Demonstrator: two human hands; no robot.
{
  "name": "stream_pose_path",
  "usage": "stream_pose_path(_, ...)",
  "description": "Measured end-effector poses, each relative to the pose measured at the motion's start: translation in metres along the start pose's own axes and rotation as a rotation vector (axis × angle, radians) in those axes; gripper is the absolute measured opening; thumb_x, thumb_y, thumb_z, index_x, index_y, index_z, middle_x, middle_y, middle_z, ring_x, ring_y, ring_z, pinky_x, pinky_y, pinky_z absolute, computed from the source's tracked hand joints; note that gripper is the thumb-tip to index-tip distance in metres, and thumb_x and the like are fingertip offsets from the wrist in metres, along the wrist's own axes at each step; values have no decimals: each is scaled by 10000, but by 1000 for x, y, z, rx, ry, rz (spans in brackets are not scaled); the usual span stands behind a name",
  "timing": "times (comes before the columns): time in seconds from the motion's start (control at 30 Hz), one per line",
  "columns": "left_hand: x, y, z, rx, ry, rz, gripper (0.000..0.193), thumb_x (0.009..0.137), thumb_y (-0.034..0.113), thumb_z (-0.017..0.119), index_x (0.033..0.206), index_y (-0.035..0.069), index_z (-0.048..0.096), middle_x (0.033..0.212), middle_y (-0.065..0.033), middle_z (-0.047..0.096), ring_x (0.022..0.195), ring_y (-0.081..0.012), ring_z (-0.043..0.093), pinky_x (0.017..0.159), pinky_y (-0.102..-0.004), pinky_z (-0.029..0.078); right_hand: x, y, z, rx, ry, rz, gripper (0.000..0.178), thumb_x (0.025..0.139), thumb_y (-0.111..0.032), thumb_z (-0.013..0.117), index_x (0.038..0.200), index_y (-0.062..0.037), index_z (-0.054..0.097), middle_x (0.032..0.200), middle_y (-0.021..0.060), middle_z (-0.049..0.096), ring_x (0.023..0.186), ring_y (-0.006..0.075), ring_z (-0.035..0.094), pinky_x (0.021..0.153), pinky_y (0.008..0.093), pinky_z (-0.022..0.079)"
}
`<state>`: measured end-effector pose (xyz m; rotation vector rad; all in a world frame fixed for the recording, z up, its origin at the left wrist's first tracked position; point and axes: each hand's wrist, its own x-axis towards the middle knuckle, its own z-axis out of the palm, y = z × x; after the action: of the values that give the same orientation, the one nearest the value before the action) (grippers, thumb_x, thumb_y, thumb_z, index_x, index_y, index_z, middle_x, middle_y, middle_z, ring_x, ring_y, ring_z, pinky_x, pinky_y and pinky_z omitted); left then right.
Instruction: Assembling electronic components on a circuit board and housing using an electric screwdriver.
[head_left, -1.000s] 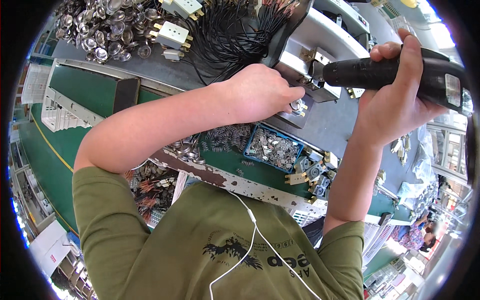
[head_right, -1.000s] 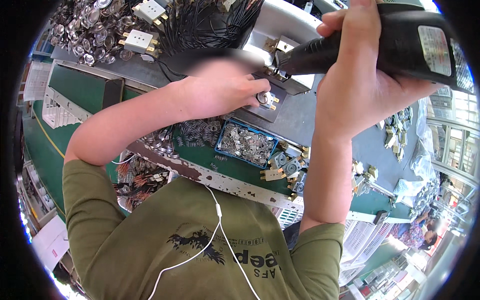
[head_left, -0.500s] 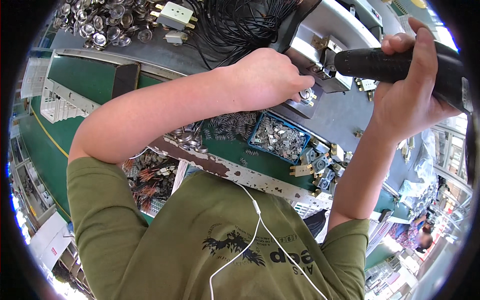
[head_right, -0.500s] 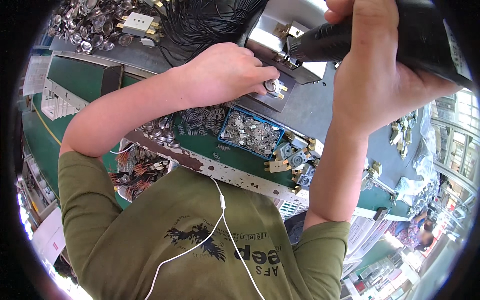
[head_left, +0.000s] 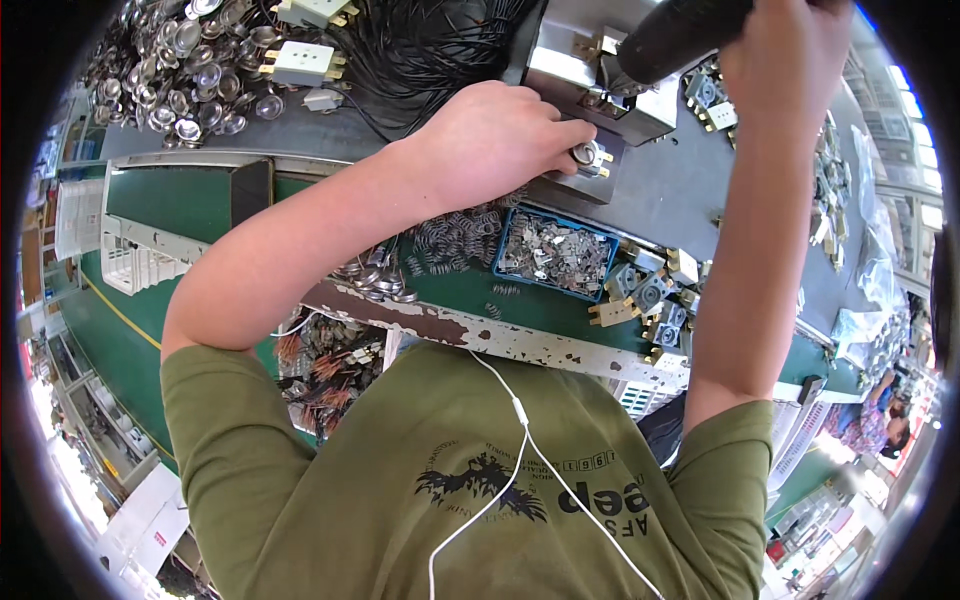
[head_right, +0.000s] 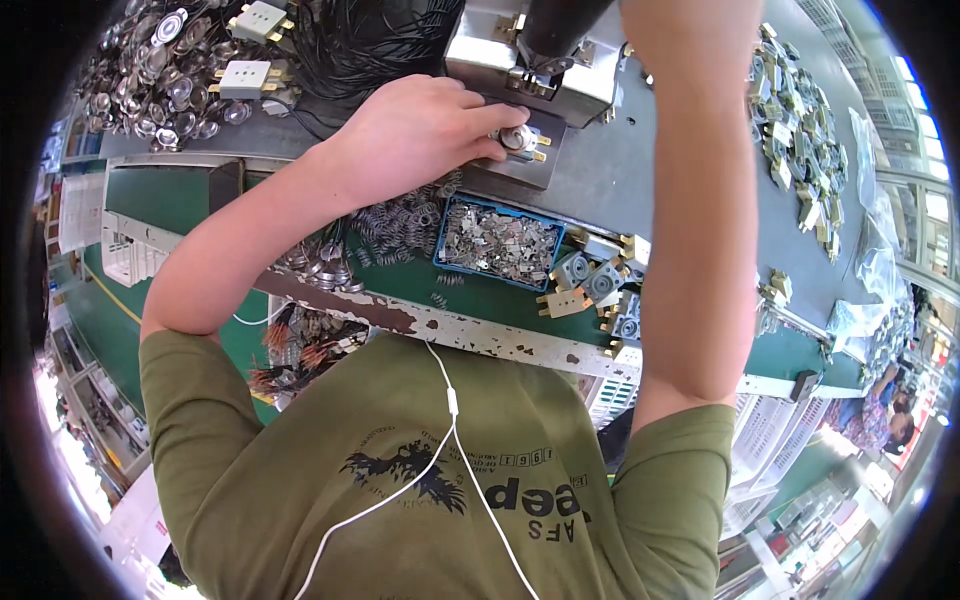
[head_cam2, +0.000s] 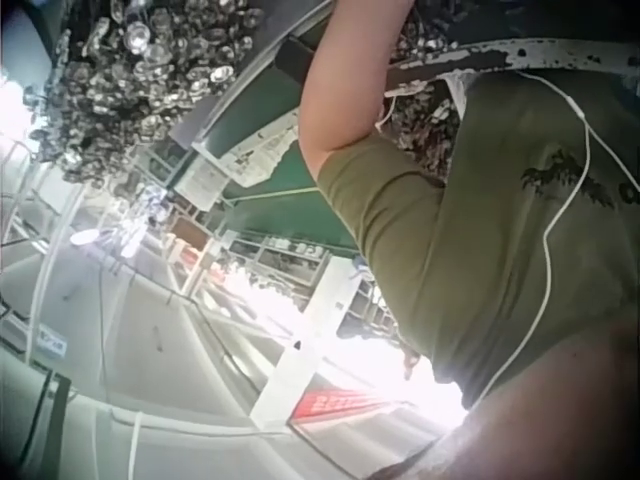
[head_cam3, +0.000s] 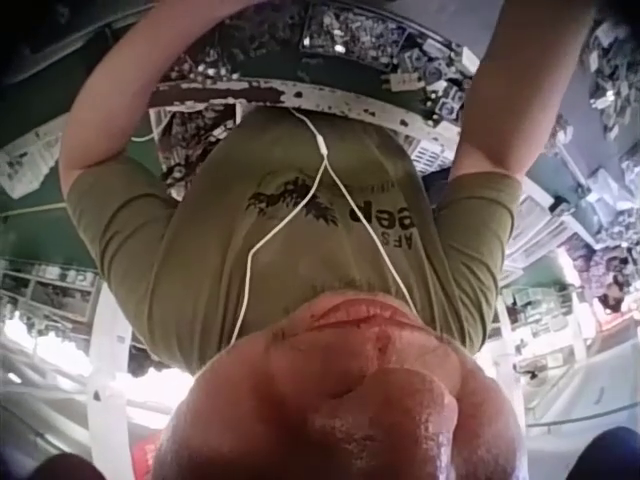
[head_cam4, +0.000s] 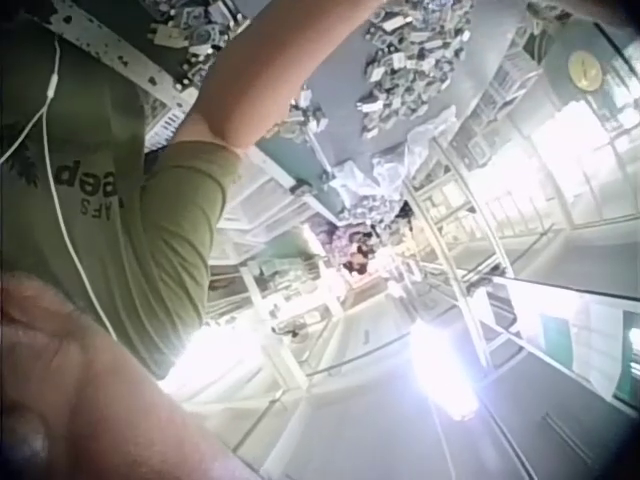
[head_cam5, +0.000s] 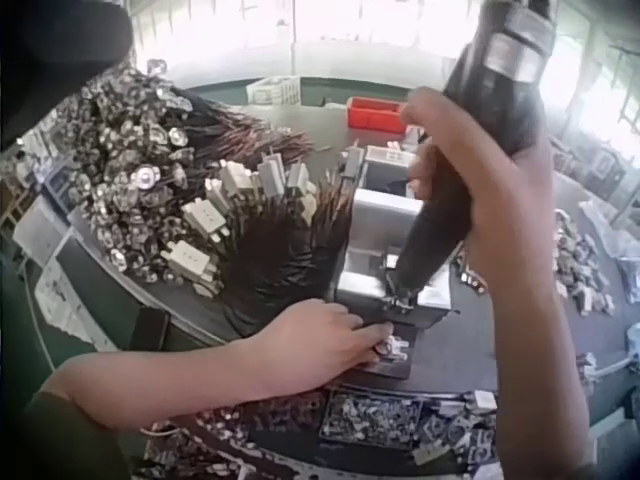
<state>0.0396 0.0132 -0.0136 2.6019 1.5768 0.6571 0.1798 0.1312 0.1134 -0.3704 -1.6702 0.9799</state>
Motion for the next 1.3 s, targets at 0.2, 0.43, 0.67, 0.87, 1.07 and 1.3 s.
stream_pose_path(0.2, -5, 0, -3, 13, -20, -25, 231, 924, 302, 693, 1075, 128, 702, 767, -67, 693, 805, -272, 715, 673, -418, 559, -12, -7, 24, -47, 148, -152, 277, 928, -147, 747, 1139, 1, 645, 906, 96, 716, 797, 155, 693, 731, 309, 585)
stream_pose_path(0.43, -7, 0, -3, 12, -81, -52, 337, 904, 322, 735, 1194, 149, 726, 784, -25, 657, 799, -237, 672, 710, -382, 549, 4, -7, 4, 236, -333, 93, 764, 913, -108, 719, 1564, -67, 321, 1193, 189, 698, 1032, 243, 712, 910, 385, 598)
stream_pose_path(0.67, -9, 1, 1, -28, 49, -29, 235, 903, 310, 717, 1059, 136, 701, 754, -65, 677, 779, -279, 708, 652, -432, 552, -27, -16, 29, -46, 170, -43, 439, 954, -6, 684, 1340, 18, 476, 1019, 168, 733, 639, 153, 665, 580, 279, 574)
stream_pose_path(0.87, -1, -1, 0, -91, -27, -70, 216, 926, 298, 698, 1037, 117, 655, 784, -89, 692, 799, -311, 711, 665, -455, 555, -59, -22, -12, -286, -10, -44, 236, 970, -47, 692, 1163, 52, 600, 959, 142, 720, 621, 145, 648, 566, 267, 550)
stream_pose_path(1.07, 1, 4, -10, -51, -134, -128, 230, 939, 303, 687, 1064, 113, 649, 802, -95, 703, 815, -314, 721, 672, -460, 565, -69, -14, -15, -221, 67, 4, 219, 975, -70, 704, 1125, 61, 615, 918, 137, 705, 605, 147, 640, 550, 268, 531)
stream_pose_path(1.3, 0, 5, -5, -18, -120, -98, 246, 942, 321, 699, 1039, 107, 626, 794, -96, 700, 808, -317, 722, 673, -462, 570, -70, -7, -16, -128, 160, 38, 215, 981, -98, 718, 1082, 72, 633, 869, 131, 688, 586, 151, 631, 531, 269, 509)
